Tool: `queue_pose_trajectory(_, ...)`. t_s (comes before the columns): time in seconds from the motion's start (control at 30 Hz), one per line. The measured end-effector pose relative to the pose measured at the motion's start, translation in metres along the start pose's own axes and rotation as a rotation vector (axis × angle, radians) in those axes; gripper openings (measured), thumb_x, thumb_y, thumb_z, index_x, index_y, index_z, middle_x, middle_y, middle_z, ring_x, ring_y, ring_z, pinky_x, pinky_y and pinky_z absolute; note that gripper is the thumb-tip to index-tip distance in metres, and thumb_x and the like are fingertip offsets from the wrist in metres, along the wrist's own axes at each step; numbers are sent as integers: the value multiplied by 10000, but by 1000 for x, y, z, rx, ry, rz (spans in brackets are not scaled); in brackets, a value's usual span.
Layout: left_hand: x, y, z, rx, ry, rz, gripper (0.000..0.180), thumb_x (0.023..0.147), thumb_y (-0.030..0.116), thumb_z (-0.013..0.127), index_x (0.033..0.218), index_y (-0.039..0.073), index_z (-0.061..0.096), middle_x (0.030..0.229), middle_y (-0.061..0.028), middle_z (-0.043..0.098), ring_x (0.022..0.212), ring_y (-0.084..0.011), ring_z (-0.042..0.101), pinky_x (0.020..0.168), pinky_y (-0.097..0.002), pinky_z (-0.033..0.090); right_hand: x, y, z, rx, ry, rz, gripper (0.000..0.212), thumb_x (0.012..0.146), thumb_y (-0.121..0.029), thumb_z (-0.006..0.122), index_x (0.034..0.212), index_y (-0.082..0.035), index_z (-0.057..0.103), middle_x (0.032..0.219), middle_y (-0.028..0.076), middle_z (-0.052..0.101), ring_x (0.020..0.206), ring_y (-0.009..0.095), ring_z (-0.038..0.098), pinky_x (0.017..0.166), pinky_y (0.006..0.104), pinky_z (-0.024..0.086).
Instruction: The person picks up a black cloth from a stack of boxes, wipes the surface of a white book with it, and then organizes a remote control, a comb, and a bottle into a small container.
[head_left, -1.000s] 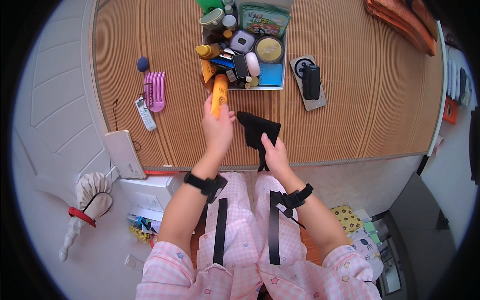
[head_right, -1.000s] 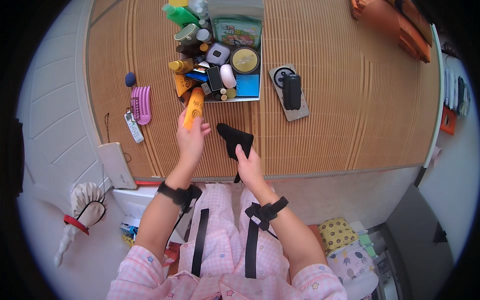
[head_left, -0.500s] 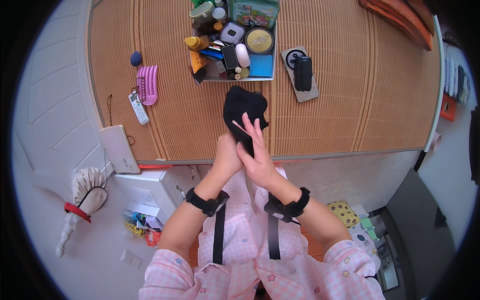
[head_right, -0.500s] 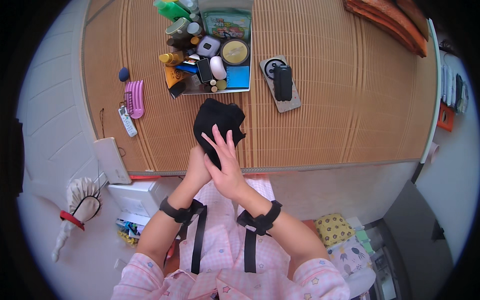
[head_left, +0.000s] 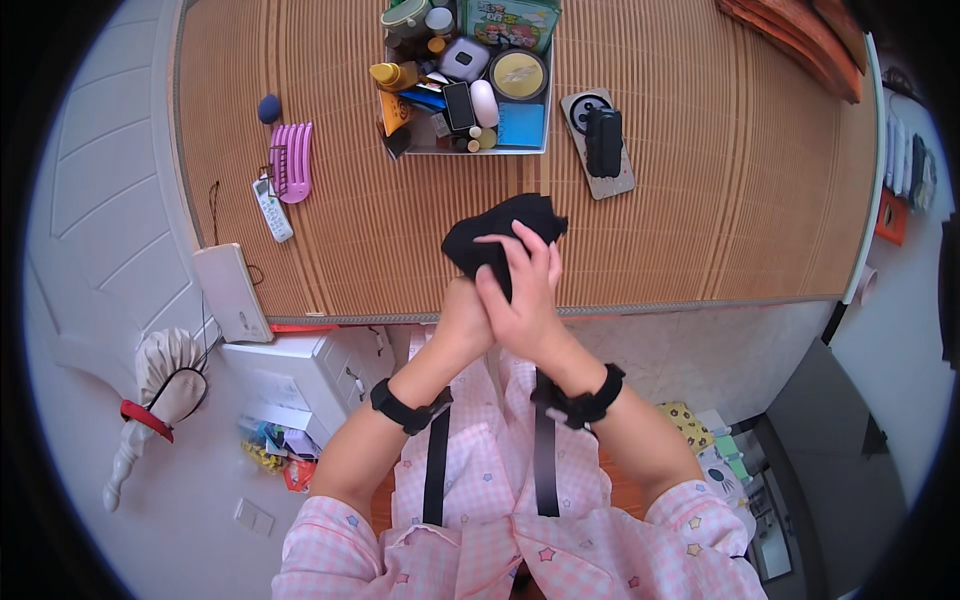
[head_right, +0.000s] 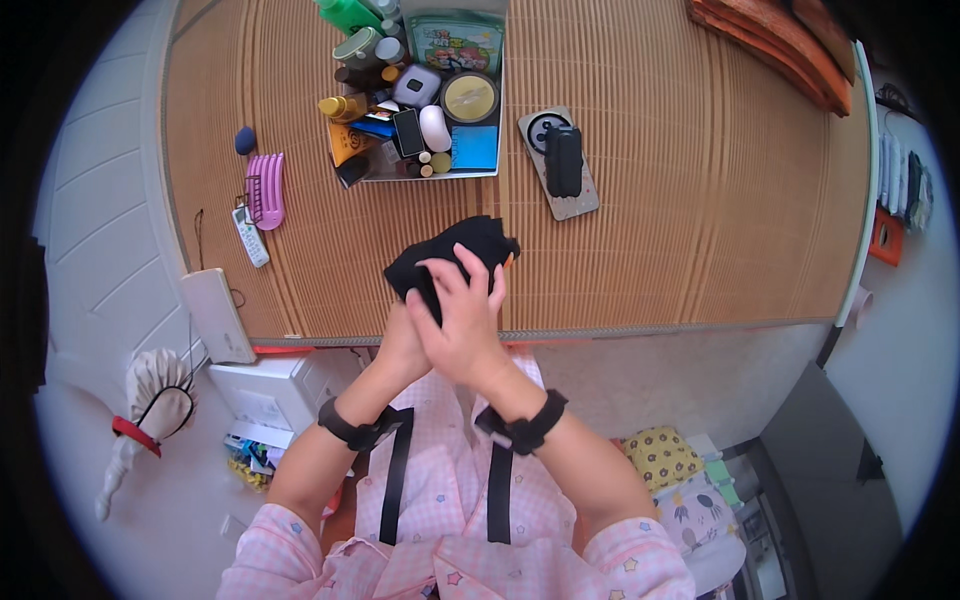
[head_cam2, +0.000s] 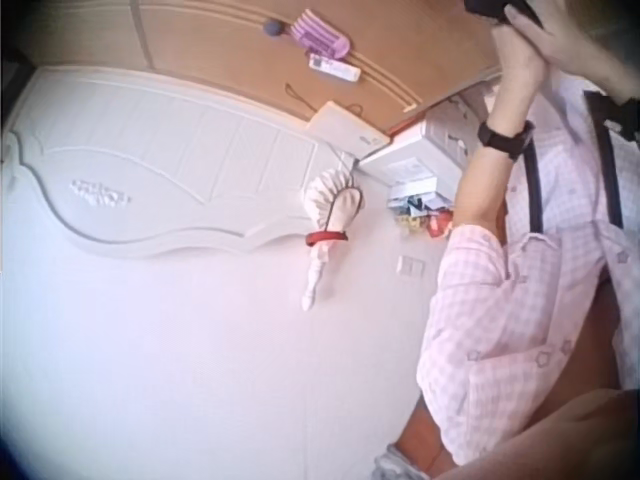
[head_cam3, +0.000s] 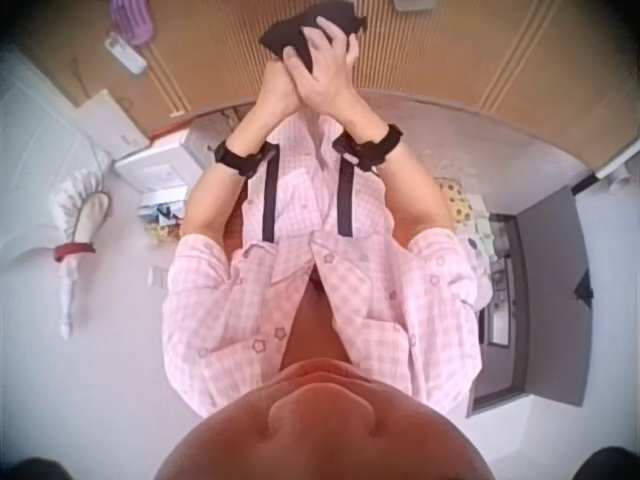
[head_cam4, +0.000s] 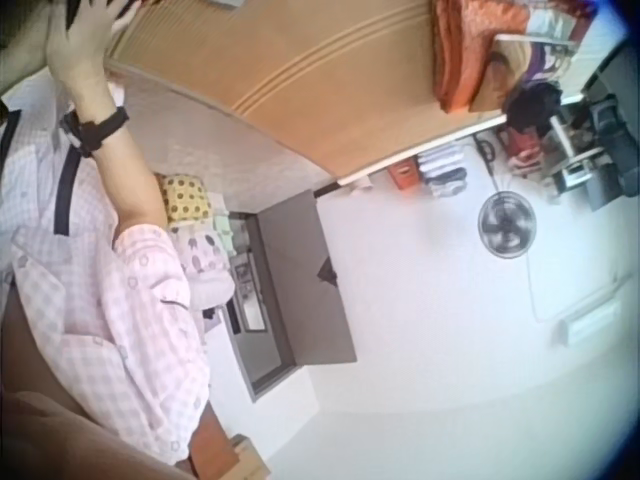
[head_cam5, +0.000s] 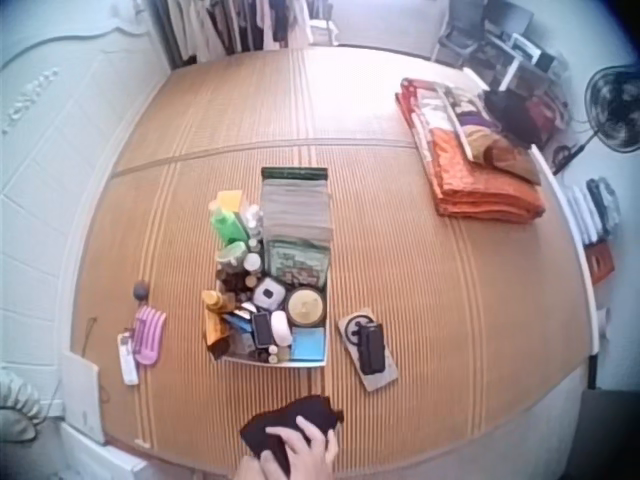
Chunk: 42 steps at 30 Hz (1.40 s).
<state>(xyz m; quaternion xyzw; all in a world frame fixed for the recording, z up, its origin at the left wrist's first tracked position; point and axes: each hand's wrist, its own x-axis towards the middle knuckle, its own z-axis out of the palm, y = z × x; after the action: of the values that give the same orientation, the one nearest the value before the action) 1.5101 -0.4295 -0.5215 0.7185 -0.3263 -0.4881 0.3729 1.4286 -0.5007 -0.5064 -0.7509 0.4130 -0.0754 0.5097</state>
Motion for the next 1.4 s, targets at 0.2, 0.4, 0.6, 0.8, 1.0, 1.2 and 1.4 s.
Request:
queue_pose_trajectory(0.2, -7, 12, -8, -100, 75, -154, 278, 915, 112, 491, 1153, -20, 550, 835, -182, 665, 753, -254, 678, 677, -323, 522, 40, 77, -22, 573, -144, 682, 633, 939, -522, 353, 1036, 55, 595, 951, 189, 622, 950, 221, 577, 843, 338, 416)
queue_pose_trajectory(0.4, -23, 18, -20, -98, 149, -139, 296, 925, 88, 480, 1204, -3, 524, 847, -147, 664, 775, -187, 676, 680, -281, 518, 43, 97, -29, 1018, 41, 740, 595, 954, -466, 390, 1106, 76, 583, 1073, 116, 633, 987, 167, 596, 854, 270, 454)
queue_pose_trajectory(0.6, -28, 14, -41, 18, 309, -87, 299, 919, 71, 481, 1198, -25, 524, 837, -124, 662, 716, -167, 654, 676, -279, 513, 22, 99, -49, 528, 117, 225, 392, 961, -281, 454, 1103, 59, 588, 1001, 74, 651, 926, 155, 590, 832, 282, 447)
queue_pose_trajectory(0.8, -13, 34, -13, -46, 53, -53, 354, 854, 84, 554, 1192, -1, 494, 859, -166, 655, 754, -225, 675, 671, -308, 518, 27, 71, -15, 863, -15, 400, 404, 951, -322, 479, 1182, 6, 522, 1081, 90, 560, 959, 150, 512, 845, 290, 414)
queue_pose_trajectory(1.0, -9, 30, 1, 40, -47, -81, 448, 809, 74, 606, 1231, 12, 469, 948, -198, 642, 846, -272, 662, 741, -317, 503, 33, 87, 5, 296, 91, 253, 289, 888, -302, 547, 886, -17, 501, 907, 257, 558, 853, 408, 551, 733, 437, 439)
queue_pose_trajectory(1.2, -13, 17, -6, 190, -113, 20, 469, 817, 71, 606, 1265, 13, 481, 1004, -235, 623, 902, -336, 640, 767, -338, 502, 23, 86, 3, -85, 78, 347, 294, 859, -315, 546, 866, -24, 501, 814, 236, 583, 782, 439, 571, 691, 493, 450)
queue_pose_trajectory(1.4, -7, 18, 18, 241, 181, 66, 444, 864, 134, 587, 1284, 39, 476, 994, -234, 624, 881, -356, 635, 737, -355, 503, 22, 81, 37, 726, 365, 522, 511, 940, -437, 434, 918, 44, 604, 774, 140, 630, 736, 224, 603, 686, 348, 474)
